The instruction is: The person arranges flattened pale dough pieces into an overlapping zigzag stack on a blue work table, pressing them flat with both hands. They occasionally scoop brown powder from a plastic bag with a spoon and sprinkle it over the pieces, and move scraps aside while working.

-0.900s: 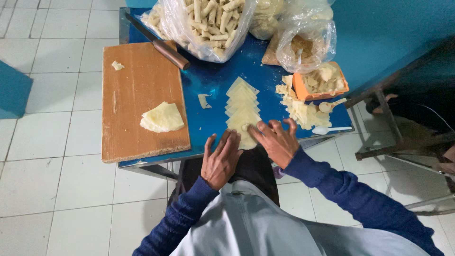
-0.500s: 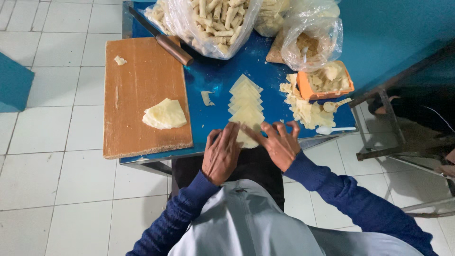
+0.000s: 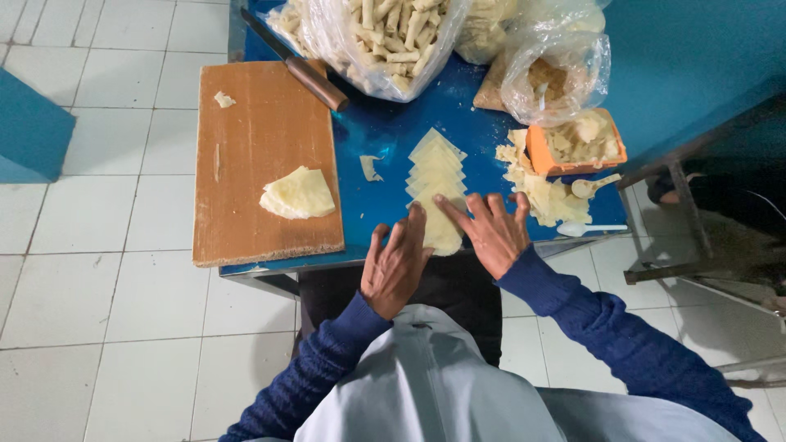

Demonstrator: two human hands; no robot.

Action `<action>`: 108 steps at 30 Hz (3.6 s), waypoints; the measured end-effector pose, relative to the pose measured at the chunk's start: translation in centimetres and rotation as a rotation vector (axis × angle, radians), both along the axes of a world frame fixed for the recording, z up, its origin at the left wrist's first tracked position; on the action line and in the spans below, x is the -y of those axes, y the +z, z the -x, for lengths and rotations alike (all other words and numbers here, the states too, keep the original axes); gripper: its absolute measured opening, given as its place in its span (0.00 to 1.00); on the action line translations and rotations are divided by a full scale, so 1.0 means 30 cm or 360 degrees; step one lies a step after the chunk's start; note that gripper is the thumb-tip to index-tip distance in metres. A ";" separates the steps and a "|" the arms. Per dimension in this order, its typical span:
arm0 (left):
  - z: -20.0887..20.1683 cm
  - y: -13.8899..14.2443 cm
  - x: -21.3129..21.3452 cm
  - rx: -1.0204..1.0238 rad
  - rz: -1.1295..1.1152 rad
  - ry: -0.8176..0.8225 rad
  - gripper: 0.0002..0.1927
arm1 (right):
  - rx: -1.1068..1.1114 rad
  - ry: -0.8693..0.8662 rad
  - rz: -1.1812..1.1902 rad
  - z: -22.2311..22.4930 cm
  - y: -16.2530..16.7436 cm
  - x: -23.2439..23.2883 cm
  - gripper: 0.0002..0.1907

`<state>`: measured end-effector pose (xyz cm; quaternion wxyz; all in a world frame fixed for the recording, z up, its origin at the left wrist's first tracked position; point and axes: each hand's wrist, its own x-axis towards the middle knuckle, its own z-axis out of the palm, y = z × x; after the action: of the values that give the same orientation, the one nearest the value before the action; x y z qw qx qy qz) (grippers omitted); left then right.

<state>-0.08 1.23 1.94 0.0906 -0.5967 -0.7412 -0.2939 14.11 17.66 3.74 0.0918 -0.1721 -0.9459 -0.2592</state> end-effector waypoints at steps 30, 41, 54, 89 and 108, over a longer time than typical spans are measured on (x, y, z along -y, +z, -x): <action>0.061 0.053 -0.114 0.0063 0.0111 0.0056 0.37 | -0.0065 -0.0034 0.0139 0.016 0.034 -0.094 0.37; 0.074 0.051 -0.151 0.0228 0.0091 -0.0004 0.42 | 0.0090 0.0080 -0.0036 0.061 0.029 -0.134 0.41; 0.085 0.061 -0.149 0.0016 0.0064 0.0029 0.39 | 0.0053 -0.0005 -0.0004 0.108 0.014 -0.169 0.39; 0.120 0.032 -0.249 0.0011 -0.0039 0.0097 0.33 | 0.0006 0.0094 0.0089 0.199 -0.023 -0.339 0.43; 0.160 -0.001 -0.260 -0.0033 -0.0011 0.0013 0.29 | -0.0277 -0.0442 0.0458 -0.175 0.307 -0.543 0.20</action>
<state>-4.89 9.04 1.91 0.1017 -0.5963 -0.7417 -0.2899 19.36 33.96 12.97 0.1111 -0.3337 -0.9289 -0.1157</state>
